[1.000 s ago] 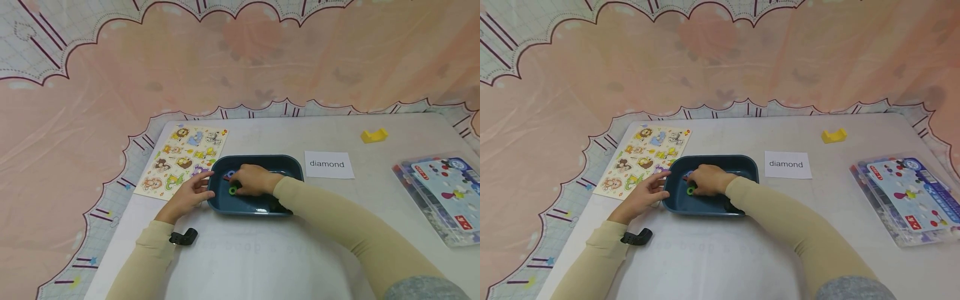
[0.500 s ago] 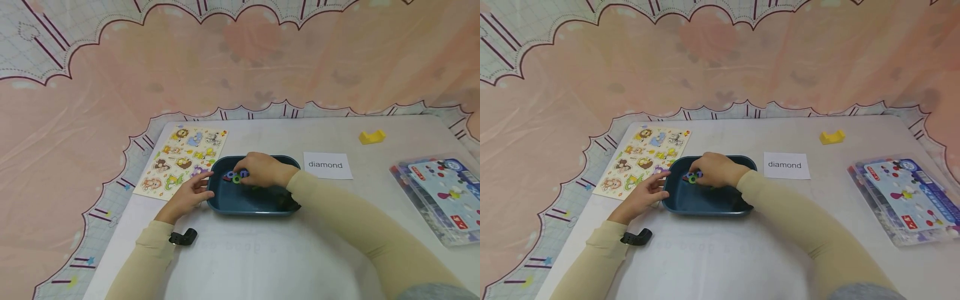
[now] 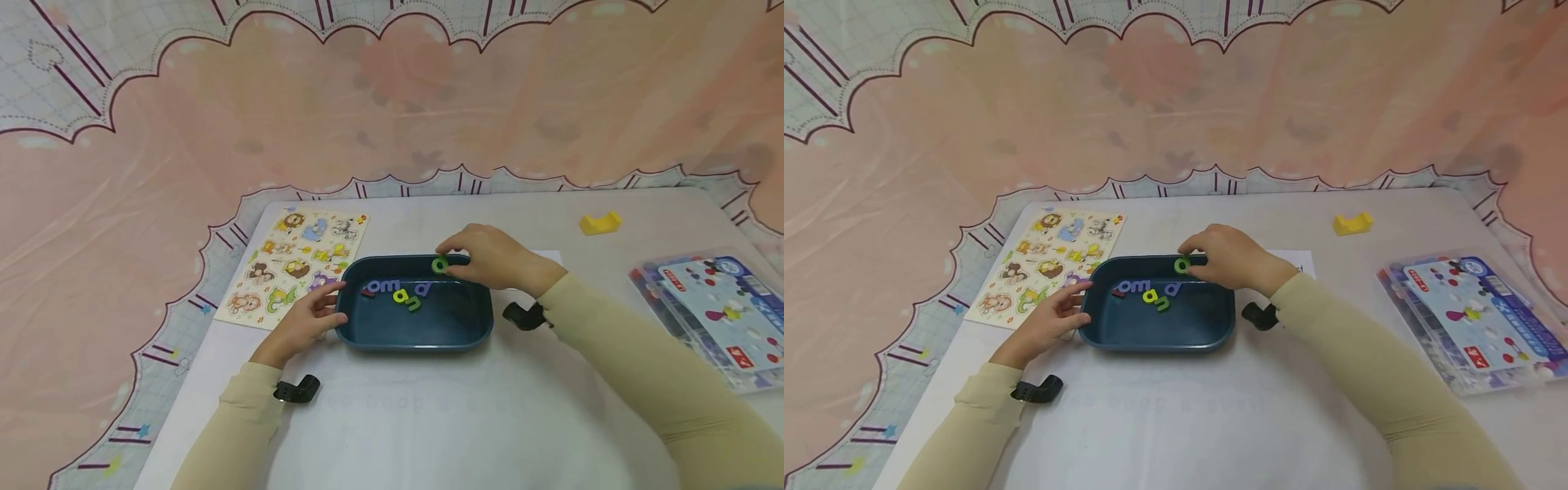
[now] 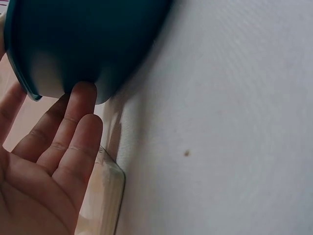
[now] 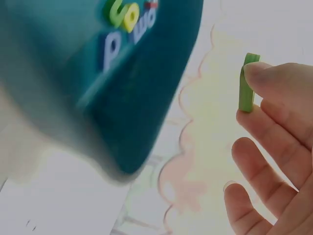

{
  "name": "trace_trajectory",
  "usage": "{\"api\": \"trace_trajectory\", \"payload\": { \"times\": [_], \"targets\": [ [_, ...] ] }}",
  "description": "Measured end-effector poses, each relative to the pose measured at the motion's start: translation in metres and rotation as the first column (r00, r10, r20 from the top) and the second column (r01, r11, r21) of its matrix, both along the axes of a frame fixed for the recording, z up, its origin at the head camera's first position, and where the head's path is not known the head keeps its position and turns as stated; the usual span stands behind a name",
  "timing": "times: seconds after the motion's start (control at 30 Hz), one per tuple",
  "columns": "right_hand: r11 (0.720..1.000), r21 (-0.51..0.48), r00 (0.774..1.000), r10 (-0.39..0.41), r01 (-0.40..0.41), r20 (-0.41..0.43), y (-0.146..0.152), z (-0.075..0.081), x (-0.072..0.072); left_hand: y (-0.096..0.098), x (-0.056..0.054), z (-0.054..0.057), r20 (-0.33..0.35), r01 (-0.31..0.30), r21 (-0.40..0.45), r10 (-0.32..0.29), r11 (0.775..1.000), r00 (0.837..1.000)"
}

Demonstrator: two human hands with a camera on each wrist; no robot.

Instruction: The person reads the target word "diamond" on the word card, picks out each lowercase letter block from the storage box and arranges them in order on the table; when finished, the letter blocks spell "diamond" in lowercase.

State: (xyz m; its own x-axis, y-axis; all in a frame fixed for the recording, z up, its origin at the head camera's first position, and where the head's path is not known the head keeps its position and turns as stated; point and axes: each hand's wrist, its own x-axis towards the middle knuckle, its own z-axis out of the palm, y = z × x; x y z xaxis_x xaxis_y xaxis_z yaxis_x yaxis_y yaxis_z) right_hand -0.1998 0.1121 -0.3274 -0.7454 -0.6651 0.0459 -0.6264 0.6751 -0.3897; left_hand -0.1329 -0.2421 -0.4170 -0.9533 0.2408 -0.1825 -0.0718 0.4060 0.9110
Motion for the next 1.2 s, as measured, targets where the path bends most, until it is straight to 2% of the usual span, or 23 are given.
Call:
{"api": "trace_trajectory", "payload": {
  "times": [0.3, 0.57, 0.73, 1.0, 1.2],
  "targets": [
    [0.993, -0.007, 0.993, -0.115, 0.115, 0.028, 0.044, -0.012, 0.004, 0.001, 0.000, -0.001, 0.012, 0.003, 0.007, -0.003, 1.000, 1.000],
    [0.983, 0.001, 0.982, -0.184, 0.184, 0.030, 0.072, -0.023, 0.004, -0.001, 0.001, -0.001, 0.003, 0.009, -0.007, -0.009, 1.000, 1.000],
    [0.973, 0.015, 0.971, -0.229, 0.229, 0.068, 0.084, -0.030, 0.005, -0.001, 0.002, -0.001, -0.004, 0.019, -0.017, -0.019, 1.000, 1.000],
    [0.969, 0.018, 0.965, -0.247, 0.246, 0.091, 0.096, -0.045, 0.006, -0.002, 0.004, 0.000, 0.009, 0.014, -0.029, -0.014, 0.999, 1.000],
    [0.967, 0.032, 0.963, -0.255, 0.253, 0.083, 0.102, -0.052, 0.005, 0.000, 0.003, 0.000, -0.009, 0.027, -0.008, -0.027, 1.000, 1.000]
  ]
}}
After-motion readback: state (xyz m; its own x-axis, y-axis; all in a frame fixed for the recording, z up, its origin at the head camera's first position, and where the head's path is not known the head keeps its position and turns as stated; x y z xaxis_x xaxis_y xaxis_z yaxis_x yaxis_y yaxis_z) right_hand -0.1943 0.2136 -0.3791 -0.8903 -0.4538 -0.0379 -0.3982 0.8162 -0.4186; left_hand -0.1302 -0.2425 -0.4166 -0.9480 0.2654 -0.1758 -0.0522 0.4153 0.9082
